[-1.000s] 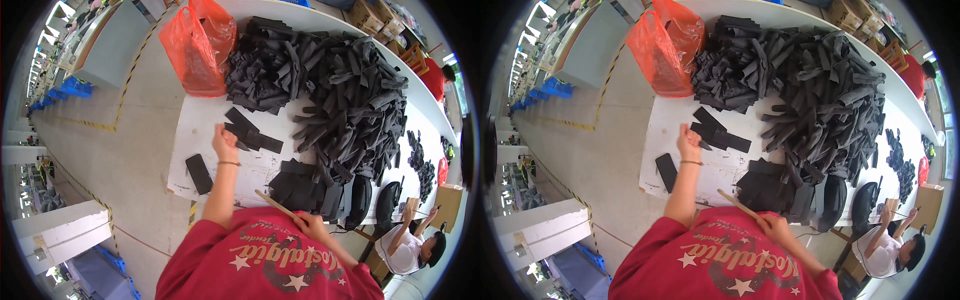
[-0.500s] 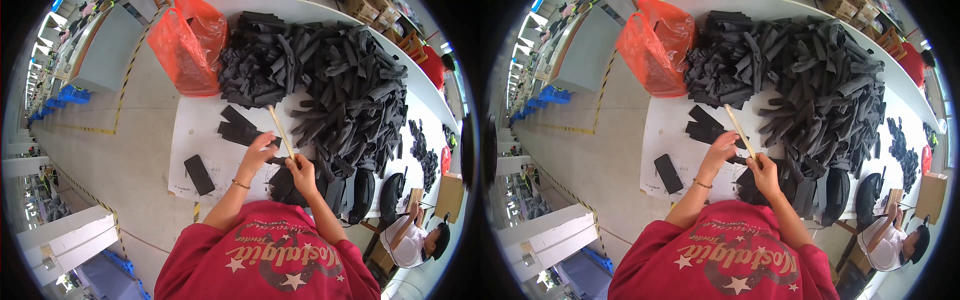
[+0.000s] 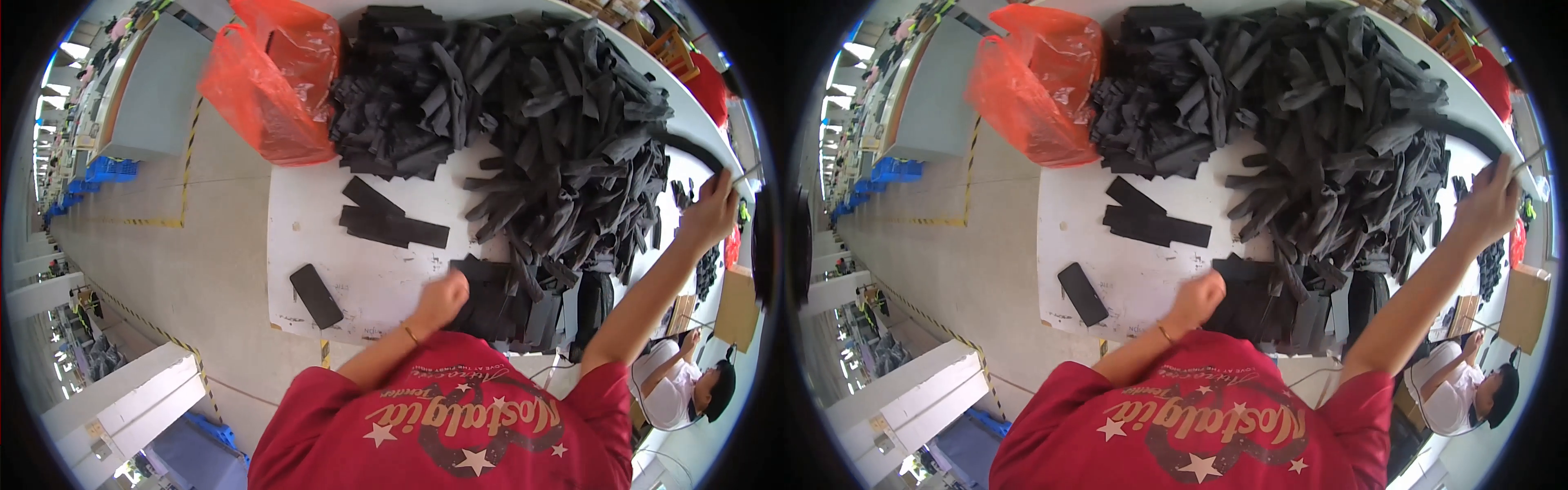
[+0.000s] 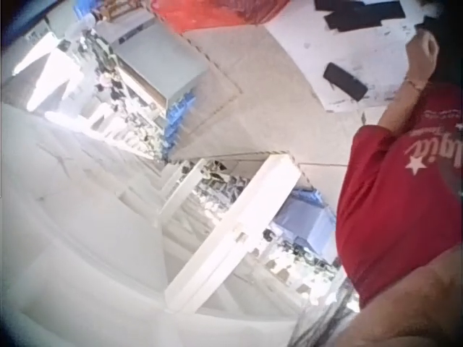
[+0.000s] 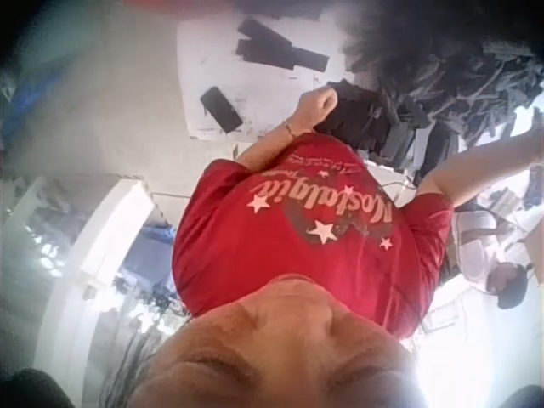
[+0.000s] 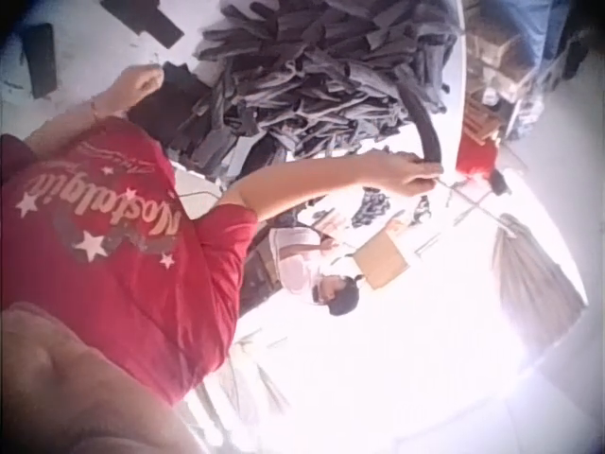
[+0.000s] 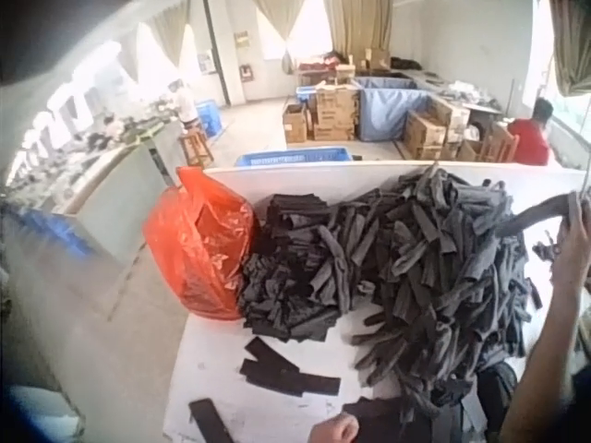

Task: The recorder uses a wooden stick to sort and inspect a large pile of black rectangular foam or rubber parts on a workbench.

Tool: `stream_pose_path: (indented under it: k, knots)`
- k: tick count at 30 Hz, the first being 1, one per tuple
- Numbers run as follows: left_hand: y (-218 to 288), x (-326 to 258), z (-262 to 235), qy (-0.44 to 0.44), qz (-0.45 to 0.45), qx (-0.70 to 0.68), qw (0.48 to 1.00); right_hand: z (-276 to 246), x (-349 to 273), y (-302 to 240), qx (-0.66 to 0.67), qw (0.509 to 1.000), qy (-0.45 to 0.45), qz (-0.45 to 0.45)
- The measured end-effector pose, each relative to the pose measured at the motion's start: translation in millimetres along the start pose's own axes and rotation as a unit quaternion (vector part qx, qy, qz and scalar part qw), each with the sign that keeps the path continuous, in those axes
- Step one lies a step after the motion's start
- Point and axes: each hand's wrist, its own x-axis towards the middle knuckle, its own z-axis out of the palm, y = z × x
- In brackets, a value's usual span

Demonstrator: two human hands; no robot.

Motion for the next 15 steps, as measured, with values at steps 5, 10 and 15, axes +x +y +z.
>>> stream_pose_path:
  k: [5,10,15]
  knots:
    - [-56.9,68.1,-40.1,0.065,0.154,0.268,0.949,51.1,86.3,30.6,0.259,0.95,-0.017,0.176]
    - [-90.0,66.6,-61.0,0.0,0.147,0.323,0.935,88.7,51.0,35.3,0.351,0.903,-0.089,0.231]
    - [-64.4,75.2,-78.1,0.001,0.098,0.195,0.976,82.2,51.9,44.0,0.163,0.966,-0.111,0.17]
